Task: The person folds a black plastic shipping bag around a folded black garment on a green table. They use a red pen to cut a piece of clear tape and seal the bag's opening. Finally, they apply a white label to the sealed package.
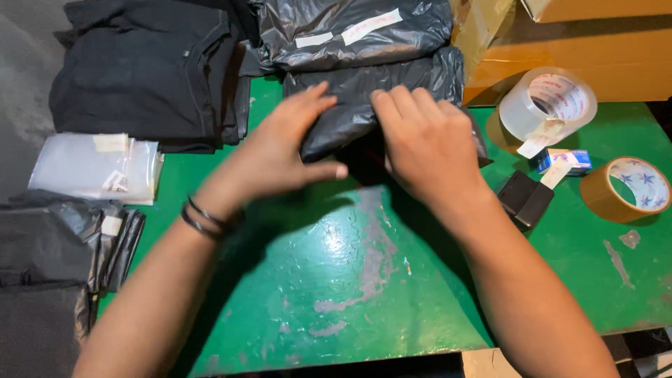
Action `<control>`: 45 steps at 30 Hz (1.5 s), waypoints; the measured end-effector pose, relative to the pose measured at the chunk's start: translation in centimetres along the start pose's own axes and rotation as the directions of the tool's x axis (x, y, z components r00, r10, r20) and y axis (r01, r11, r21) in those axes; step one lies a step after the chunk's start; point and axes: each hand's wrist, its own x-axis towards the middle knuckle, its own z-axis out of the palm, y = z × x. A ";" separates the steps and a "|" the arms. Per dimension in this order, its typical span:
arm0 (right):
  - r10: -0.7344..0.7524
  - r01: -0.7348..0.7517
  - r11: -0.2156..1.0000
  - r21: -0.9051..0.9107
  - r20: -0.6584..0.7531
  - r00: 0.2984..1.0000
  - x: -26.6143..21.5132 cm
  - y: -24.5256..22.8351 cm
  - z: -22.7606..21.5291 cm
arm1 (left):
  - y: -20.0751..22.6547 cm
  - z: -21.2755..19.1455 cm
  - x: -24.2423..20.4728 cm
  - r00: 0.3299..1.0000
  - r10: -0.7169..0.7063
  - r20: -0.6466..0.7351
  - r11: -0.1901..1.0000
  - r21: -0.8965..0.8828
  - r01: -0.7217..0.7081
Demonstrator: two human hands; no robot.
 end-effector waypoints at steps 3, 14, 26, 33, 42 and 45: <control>-0.034 0.032 0.997 0.066 0.017 0.999 0.1 -1.6 -0.5 | 1.8 2.7 -2.9 0.971 -0.087 -0.224 0.960 0.242 0.142; -0.084 0.067 0.993 0.094 0.183 0.980 0.0 -2.9 -4.2 | 4.6 -4.9 -6.3 0.968 -0.214 -0.134 0.808 0.532 0.252; -0.300 0.186 0.917 0.352 0.305 0.904 -0.6 -5.8 -2.3 | -6.7 -0.4 2.5 0.986 -0.074 -0.147 0.909 0.397 0.127; -0.321 0.227 0.893 0.390 0.196 0.926 -1.6 -7.3 -1.1 | -11.7 4.5 11.0 0.994 0.024 -0.107 0.835 0.549 0.039; -0.322 0.228 0.885 0.405 0.181 0.929 -2.1 -7.4 -0.7 | -10.6 5.3 13.8 0.992 0.123 0.005 0.814 0.572 -0.104; -0.318 0.238 0.876 0.420 0.130 0.939 -2.1 -7.5 -0.5 | -5.8 2.1 8.4 0.999 0.024 0.039 0.918 0.394 -0.038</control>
